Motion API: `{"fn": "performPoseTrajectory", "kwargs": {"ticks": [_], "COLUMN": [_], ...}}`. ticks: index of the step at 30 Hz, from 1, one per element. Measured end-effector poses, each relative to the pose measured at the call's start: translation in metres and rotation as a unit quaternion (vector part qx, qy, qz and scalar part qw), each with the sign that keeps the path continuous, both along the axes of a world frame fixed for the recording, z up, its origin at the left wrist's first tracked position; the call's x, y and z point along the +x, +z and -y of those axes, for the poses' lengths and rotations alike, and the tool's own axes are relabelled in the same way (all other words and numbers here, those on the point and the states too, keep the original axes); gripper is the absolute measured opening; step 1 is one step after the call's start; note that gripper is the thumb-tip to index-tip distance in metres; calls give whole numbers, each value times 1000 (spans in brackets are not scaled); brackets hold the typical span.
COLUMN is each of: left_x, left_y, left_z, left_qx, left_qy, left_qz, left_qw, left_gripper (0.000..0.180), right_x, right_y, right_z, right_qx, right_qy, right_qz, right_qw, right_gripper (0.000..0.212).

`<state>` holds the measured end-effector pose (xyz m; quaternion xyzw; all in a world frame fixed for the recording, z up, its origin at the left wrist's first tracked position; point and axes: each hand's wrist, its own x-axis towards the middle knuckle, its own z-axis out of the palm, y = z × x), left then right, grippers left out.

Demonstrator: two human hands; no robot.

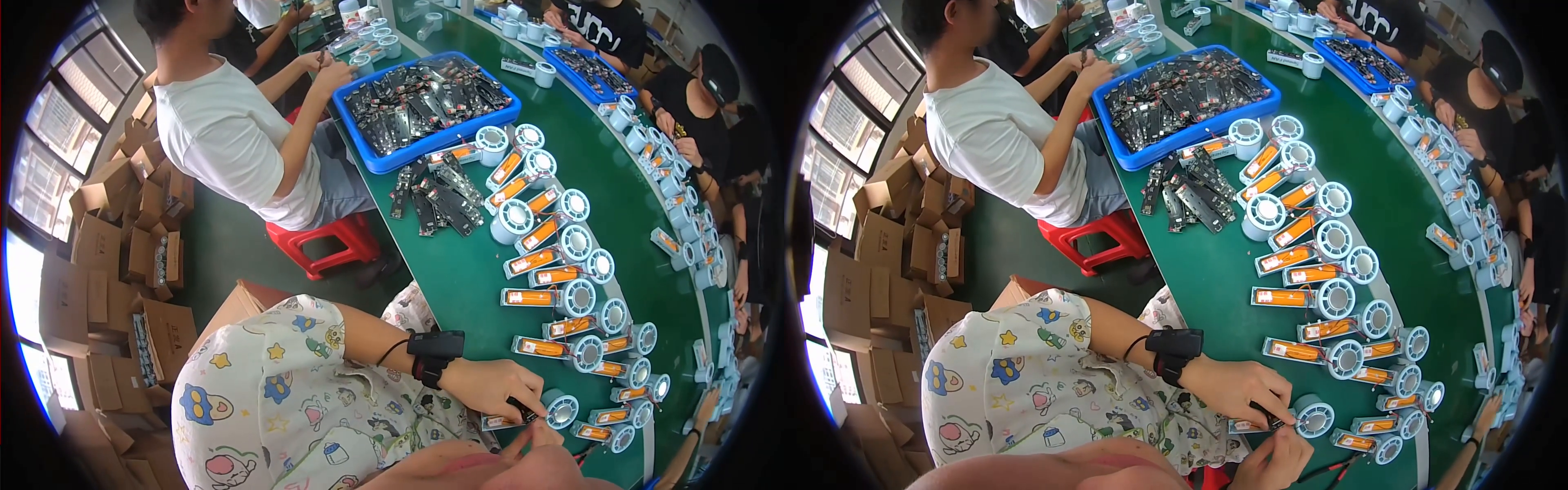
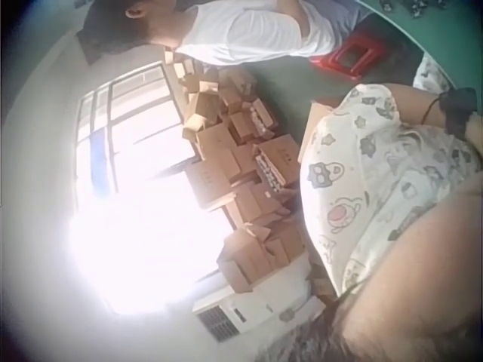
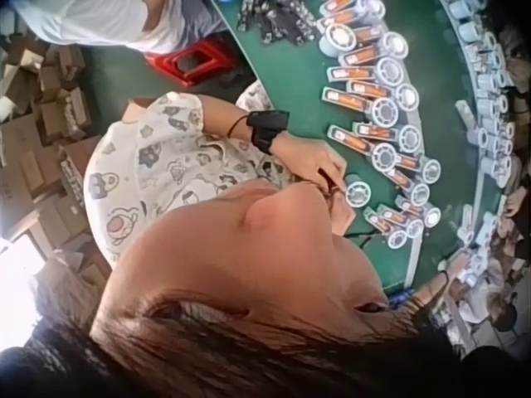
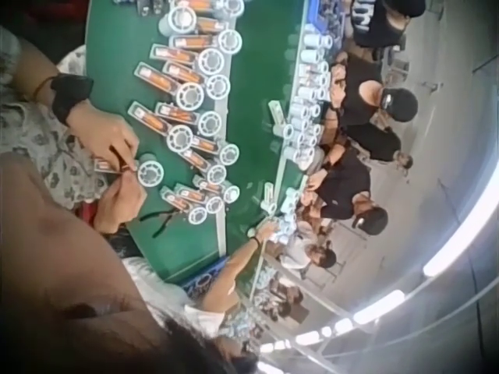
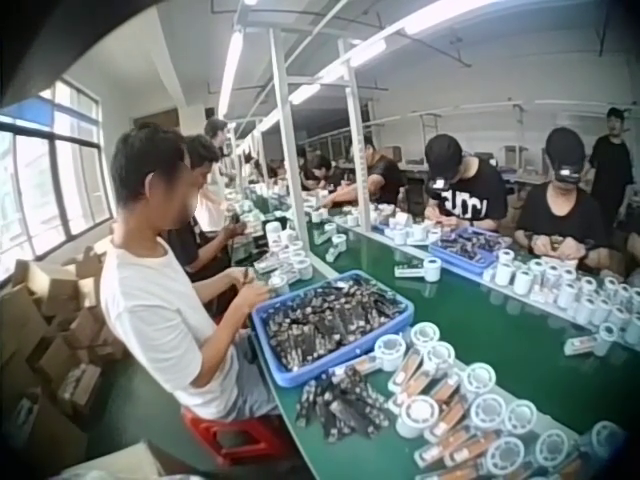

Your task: The person picks up a circuit board from a tray, connects it to the wires of a fan motor and battery assembly, and then places the unit back on the table.

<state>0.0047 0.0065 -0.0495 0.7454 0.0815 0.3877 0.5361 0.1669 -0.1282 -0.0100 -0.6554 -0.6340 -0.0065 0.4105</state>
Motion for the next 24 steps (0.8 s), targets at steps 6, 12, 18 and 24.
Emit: {"fn": "performPoseTrajectory", "kwargs": {"ticks": [6, 12, 18, 24], "left_x": [0, 1, 2, 0], "left_y": [1, 3, 6, 3], "left_z": [0, 9, 13, 24], "left_qx": [87, 191, 225, 204], "left_qy": [31, 92, 125, 104], "left_qz": [-9, -34, -43, -68], "left_qw": [996, 977, 965, 971], "left_gripper": [36, 30, 27, 27], "right_x": [24, -1, -7, -22], "right_y": [-18, -4, -20, 6], "right_z": [7, -4, 14, 12], "right_qx": [-194, -74, -92, -122], "right_qy": [-45, 7, -82, -91], "right_qz": [-24, -143, -310, -267], "right_qw": [980, 987, 943, 952], "right_gripper": [22, 21, 20, 24]}}
